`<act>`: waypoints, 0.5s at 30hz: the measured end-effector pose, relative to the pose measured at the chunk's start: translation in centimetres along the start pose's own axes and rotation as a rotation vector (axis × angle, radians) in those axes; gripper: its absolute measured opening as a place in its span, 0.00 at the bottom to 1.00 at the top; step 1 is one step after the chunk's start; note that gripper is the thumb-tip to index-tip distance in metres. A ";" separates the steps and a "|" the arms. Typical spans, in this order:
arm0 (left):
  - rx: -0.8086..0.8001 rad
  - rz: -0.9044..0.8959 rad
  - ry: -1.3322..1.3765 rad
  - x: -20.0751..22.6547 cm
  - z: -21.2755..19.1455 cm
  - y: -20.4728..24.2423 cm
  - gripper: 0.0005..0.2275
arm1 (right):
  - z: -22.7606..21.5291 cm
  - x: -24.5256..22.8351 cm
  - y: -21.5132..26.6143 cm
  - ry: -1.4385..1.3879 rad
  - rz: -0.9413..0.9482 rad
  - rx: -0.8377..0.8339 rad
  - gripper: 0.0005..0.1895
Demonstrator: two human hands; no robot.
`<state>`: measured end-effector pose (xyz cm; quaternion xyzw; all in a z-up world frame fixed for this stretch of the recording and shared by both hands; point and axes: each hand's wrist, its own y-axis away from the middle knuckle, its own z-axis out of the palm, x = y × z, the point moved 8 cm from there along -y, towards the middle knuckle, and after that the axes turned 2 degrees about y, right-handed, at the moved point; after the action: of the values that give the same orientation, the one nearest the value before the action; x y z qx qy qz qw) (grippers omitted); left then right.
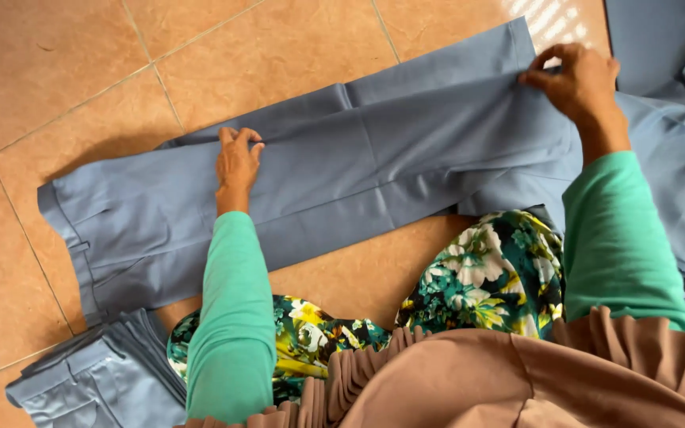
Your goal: Folding and stacking blue trousers on a tiled floor
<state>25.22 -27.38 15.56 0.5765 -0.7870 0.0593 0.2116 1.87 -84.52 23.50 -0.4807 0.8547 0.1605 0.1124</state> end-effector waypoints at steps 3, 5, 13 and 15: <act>0.048 0.032 0.072 0.1 -1.0 -1.0 0.04 | -1.3 -2.1 -2.4 -0.068 -0.102 0.121 0.16; 0.144 0.033 0.112 0.3 -2.5 -1.5 0.04 | 0.5 -1.0 -5.1 -0.011 -0.102 0.236 0.13; 0.285 0.005 -0.306 4.3 -1.6 -1.1 0.22 | 2.9 3.9 -4.0 -0.169 0.144 0.248 0.32; 0.339 0.039 -0.418 7.8 -0.7 0.1 0.27 | 3.6 5.3 -2.7 -0.200 0.292 0.109 0.38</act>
<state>23.39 -33.97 19.34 0.5879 -0.8036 0.0738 -0.0563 1.64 -88.60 17.91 -0.3262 0.9075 0.1758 0.1980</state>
